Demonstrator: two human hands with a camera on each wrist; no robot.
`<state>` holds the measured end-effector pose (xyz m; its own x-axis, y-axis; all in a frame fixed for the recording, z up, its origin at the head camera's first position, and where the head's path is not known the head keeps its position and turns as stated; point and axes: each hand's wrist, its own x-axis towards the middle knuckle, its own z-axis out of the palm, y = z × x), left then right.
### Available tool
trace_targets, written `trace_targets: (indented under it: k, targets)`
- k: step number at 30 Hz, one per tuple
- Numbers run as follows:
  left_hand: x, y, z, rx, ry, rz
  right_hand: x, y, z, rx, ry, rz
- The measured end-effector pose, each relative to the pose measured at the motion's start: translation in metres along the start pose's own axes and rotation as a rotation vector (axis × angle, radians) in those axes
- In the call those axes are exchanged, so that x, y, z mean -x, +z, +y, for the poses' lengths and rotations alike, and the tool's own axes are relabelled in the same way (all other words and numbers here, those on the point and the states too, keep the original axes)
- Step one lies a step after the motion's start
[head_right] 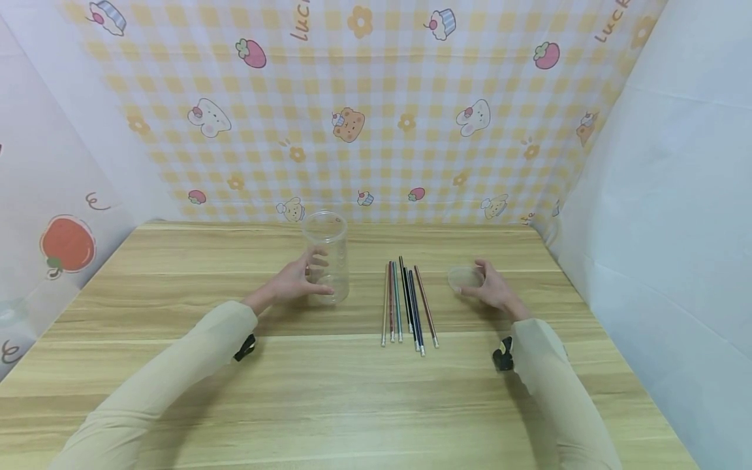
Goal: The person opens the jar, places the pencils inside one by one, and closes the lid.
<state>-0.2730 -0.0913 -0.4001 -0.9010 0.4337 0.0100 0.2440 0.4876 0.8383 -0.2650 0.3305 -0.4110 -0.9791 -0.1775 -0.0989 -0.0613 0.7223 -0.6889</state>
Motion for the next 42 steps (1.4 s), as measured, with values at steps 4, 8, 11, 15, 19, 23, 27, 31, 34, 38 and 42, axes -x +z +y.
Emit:
trace_targets:
  k: [4, 8, 11, 15, 19, 23, 27, 31, 34, 38, 42]
  targets:
    - [0.000, 0.000, 0.000, 0.005, 0.000, -0.003, -0.001, 0.000, 0.002, 0.046, 0.005, -0.005]
    - [0.000, 0.000, -0.001, 0.012, 0.001, -0.007, -0.001, 0.000, 0.002, 0.077, 0.010, -0.007]
    - [0.000, 0.000, -0.001, 0.012, 0.001, -0.006, 0.000, 0.000, 0.001, 0.063, 0.011, -0.009]
    - [0.000, 0.000, 0.000, 0.008, 0.003, -0.004, 0.001, -0.001, -0.001, -0.030, 0.004, 0.001]
    - [0.001, 0.001, 0.000, 0.011, -0.001, -0.001, 0.003, -0.003, -0.006, -0.127, -0.024, 0.045]
    - [0.001, 0.001, -0.001, 0.014, -0.004, 0.000, 0.003, -0.003, -0.015, -0.159, -0.043, 0.100]
    - [0.000, 0.001, -0.002, 0.008, -0.004, 0.002, 0.000, 0.000, -0.028, -0.213, -0.054, 0.127]
    - [0.000, 0.002, -0.003, 0.003, -0.001, 0.002, -0.002, 0.005, -0.042, -0.294, -0.024, 0.110]
    - [0.000, 0.002, -0.004, 0.001, 0.002, 0.002, -0.004, 0.010, -0.052, -0.350, -0.004, 0.084]
    - [-0.001, 0.002, -0.005, -0.001, 0.002, 0.003, -0.007, 0.017, -0.060, -0.421, -0.003, 0.041]
    - [-0.001, 0.001, -0.004, 0.002, 0.002, -0.002, -0.012, 0.025, -0.064, -0.480, 0.015, -0.018]
